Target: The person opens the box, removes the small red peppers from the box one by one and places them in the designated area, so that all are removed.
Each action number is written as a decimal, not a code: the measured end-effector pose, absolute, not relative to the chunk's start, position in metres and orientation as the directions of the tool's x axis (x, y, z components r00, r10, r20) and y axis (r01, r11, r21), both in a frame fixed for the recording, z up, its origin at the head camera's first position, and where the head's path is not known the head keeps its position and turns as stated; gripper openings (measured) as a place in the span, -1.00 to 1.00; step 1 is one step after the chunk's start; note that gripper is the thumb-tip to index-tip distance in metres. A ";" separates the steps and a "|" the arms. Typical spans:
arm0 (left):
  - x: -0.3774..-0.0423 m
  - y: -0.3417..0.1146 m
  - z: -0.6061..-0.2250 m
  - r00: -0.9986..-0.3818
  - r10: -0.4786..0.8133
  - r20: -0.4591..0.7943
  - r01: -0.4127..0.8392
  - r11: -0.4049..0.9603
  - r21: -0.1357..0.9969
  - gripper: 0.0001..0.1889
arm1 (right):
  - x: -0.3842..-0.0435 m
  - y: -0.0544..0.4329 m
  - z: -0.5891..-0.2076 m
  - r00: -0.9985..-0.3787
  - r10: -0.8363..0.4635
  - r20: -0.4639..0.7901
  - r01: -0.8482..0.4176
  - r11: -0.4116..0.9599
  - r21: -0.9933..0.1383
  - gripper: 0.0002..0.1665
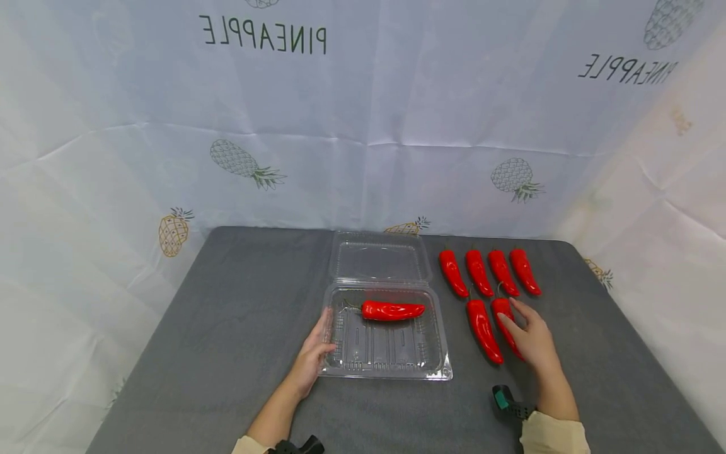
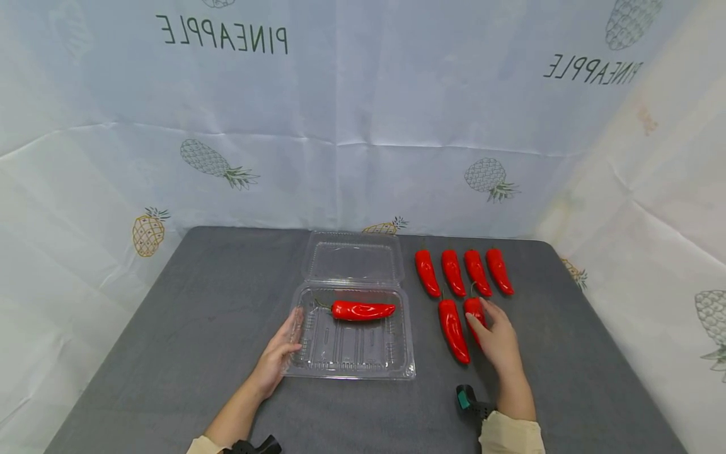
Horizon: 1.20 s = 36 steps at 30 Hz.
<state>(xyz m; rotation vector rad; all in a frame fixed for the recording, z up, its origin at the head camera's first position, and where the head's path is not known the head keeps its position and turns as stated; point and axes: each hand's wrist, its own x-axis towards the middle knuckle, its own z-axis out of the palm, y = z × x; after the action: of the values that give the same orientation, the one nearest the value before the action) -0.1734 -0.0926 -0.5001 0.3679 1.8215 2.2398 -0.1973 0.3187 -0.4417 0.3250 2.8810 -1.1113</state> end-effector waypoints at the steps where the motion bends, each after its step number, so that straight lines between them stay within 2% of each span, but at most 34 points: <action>1: -0.173 -0.093 -0.500 -0.942 0.332 0.050 -0.020 -0.202 0.979 -0.22 | -0.198 0.317 -0.439 -0.982 0.170 -0.088 0.185 0.726 -0.662 -0.20; 4: -0.173 -0.093 -0.501 -0.943 0.329 0.053 -0.017 -0.206 0.978 -0.22 | -0.202 0.311 -0.431 -0.988 0.144 -0.047 0.137 0.720 -0.680 -0.20; 10: -0.173 -0.094 -0.502 -0.942 0.330 0.056 -0.014 -0.206 0.979 -0.22 | -0.212 0.295 -0.415 -0.993 0.105 -0.058 0.114 0.673 -0.731 -0.16; 19: -0.173 -0.094 -0.504 -0.942 0.330 0.061 -0.012 -0.212 0.977 -0.22 | -0.225 0.257 -0.403 -0.997 0.020 -0.070 0.071 0.491 -0.868 -0.14; 28: -0.173 -0.093 -0.502 -0.943 0.328 0.051 -0.023 -0.215 0.976 -0.22 | -0.235 0.231 -0.400 -0.995 -0.097 -0.032 -0.014 0.442 -0.897 -0.16; 36: -0.173 -0.092 -0.499 -0.947 0.321 0.021 -0.045 -0.195 0.980 -0.22 | -0.241 0.203 -0.405 -0.971 -0.236 -0.044 -0.052 0.388 -0.920 -0.29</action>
<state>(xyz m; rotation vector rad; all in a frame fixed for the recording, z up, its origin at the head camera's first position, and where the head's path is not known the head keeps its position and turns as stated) -0.1731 -0.0921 -0.4987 0.3245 1.8208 2.2359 -0.2408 0.2027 -0.4047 -0.2599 2.4729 -1.6301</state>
